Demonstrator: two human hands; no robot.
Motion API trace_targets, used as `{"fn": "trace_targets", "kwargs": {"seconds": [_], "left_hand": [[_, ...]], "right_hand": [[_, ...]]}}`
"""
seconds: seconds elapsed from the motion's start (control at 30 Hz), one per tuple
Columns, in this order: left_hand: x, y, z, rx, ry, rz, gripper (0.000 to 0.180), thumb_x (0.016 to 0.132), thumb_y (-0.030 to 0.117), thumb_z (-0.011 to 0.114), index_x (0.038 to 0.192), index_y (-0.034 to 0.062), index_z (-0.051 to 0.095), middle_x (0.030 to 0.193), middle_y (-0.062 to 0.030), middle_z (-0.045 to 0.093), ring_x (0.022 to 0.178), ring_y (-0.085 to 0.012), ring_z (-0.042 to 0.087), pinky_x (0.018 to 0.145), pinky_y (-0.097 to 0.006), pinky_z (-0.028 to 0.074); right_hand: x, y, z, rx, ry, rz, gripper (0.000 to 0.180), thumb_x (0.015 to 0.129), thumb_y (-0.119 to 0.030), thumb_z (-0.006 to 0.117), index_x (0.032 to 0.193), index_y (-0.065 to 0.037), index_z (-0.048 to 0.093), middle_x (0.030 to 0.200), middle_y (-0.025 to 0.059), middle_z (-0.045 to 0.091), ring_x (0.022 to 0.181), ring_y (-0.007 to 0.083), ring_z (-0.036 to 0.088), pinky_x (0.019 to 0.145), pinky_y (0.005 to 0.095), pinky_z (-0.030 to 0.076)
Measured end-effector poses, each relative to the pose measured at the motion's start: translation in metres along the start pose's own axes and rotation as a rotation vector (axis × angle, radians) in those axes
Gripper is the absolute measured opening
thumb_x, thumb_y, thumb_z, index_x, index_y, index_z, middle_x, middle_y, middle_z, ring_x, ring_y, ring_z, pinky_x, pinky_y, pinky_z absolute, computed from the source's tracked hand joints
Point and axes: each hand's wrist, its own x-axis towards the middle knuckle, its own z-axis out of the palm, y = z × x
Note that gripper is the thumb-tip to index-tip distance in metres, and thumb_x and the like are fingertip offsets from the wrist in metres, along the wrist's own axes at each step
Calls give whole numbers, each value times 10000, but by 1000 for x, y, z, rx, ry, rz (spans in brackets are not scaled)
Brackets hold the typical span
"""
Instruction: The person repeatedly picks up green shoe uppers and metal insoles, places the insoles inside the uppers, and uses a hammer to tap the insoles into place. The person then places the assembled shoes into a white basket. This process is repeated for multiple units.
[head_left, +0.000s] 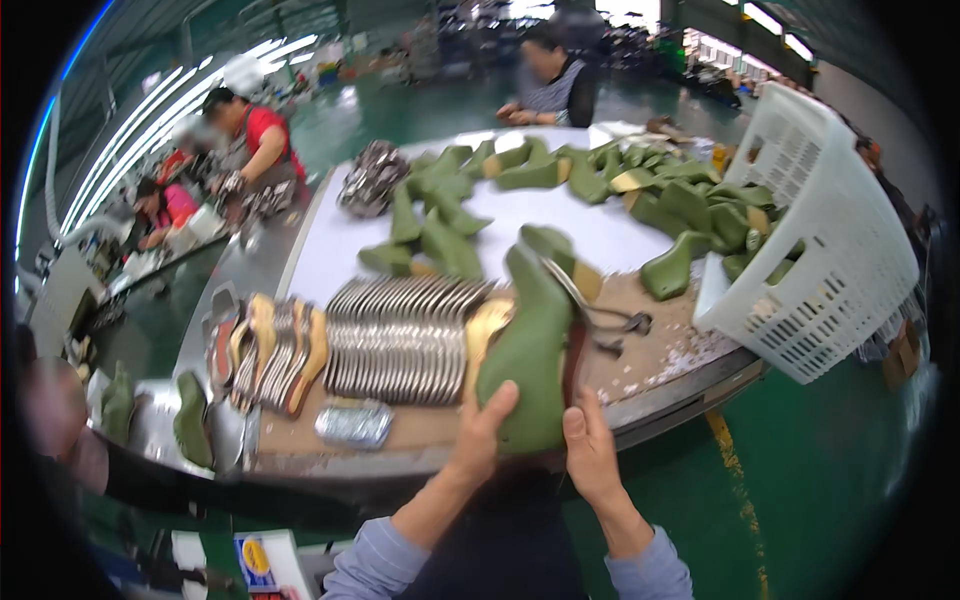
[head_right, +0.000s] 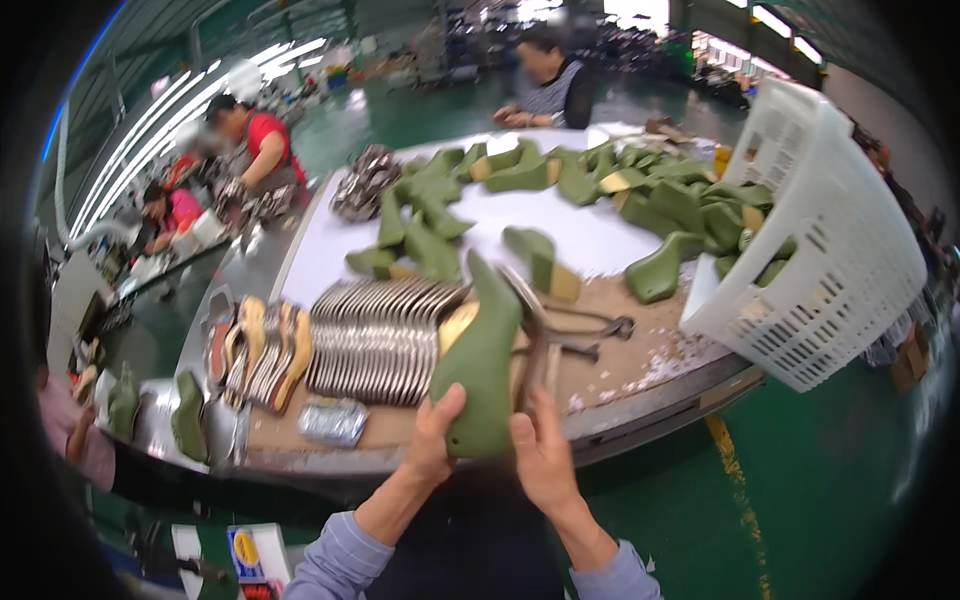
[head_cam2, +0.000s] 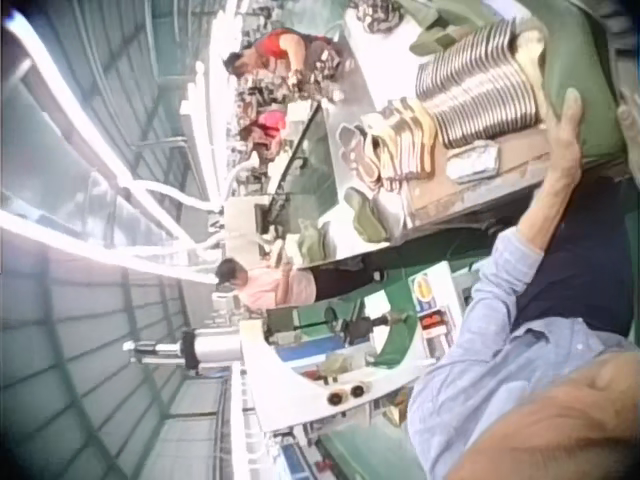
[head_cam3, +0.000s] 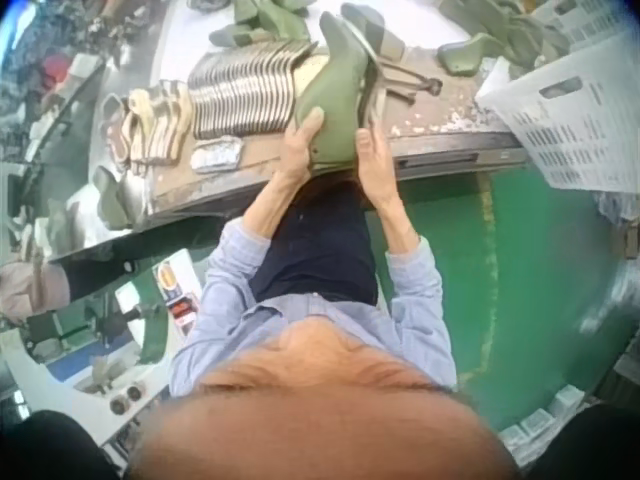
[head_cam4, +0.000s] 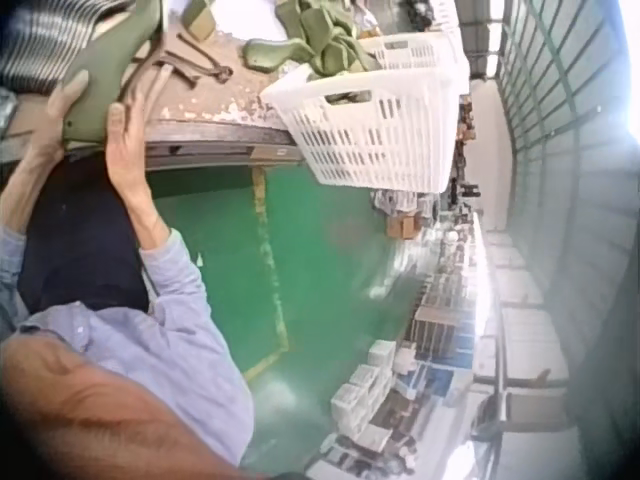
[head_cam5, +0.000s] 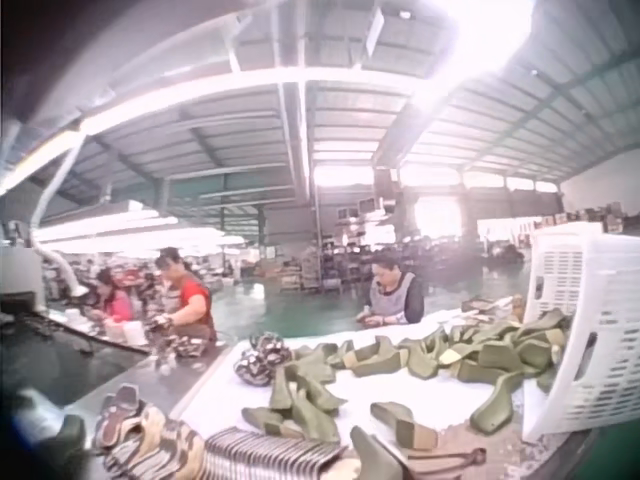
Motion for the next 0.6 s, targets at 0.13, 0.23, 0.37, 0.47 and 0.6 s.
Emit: {"fn": "trace_targets", "kwargs": {"seconds": [0.13, 0.23, 0.37, 0.47, 0.6], "left_hand": [[-56, 53, -28, 435, -92, 224, 914, 944, 613, 587, 1528, -30, 303, 1483, -176, 446, 1361, -254, 426, 1145, -378, 326], [-73, 99, -43, 74, -94, 381, 1168, 798, 839, 528, 1582, 49, 176, 1529, -206, 396, 1411, -306, 397, 1176, -462, 301], [-101, 126, -87, -105, 351, 523, 730, 982, 588, 527, 1493, 92, 367, 1296, -187, 566, 1141, -319, 604, 955, -460, 526], [-136, 106, -130, -199, 619, 499, 444, 1021, 290, 496, 1384, 34, 492, 1185, -149, 625, 1090, -267, 631, 926, -421, 539], [-179, 74, -188, 156, 779, 340, 398, 974, 147, 563, 1354, 32, 532, 1198, -135, 629, 1133, -250, 618, 983, -387, 499]], "right_hand": [[-11, -53, 34, 145, -423, 6, 772, 908, -66, 711, 1522, -25, 246, 1267, 138, 573, 1113, 217, 600, 901, 367, 526], [-22, -52, 55, -30, -491, -304, 759, 833, -22, 762, 1476, -67, 362, 1235, 149, 580, 1110, 289, 599, 912, 411, 500], [-27, -38, 82, -362, -633, -519, 686, 747, -59, 804, 1367, -129, 519, 1025, 156, 557, 938, 382, 567, 790, 462, 480], [-29, -36, 112, -454, -745, -547, 645, 735, -79, 807, 1329, -161, 573, 944, 131, 523, 876, 353, 555, 746, 472, 457], [-47, -17, 127, -551, -770, -579, 616, 699, -82, 823, 1274, -158, 615, 1007, 138, 547, 931, 356, 565, 782, 473, 467]]}}
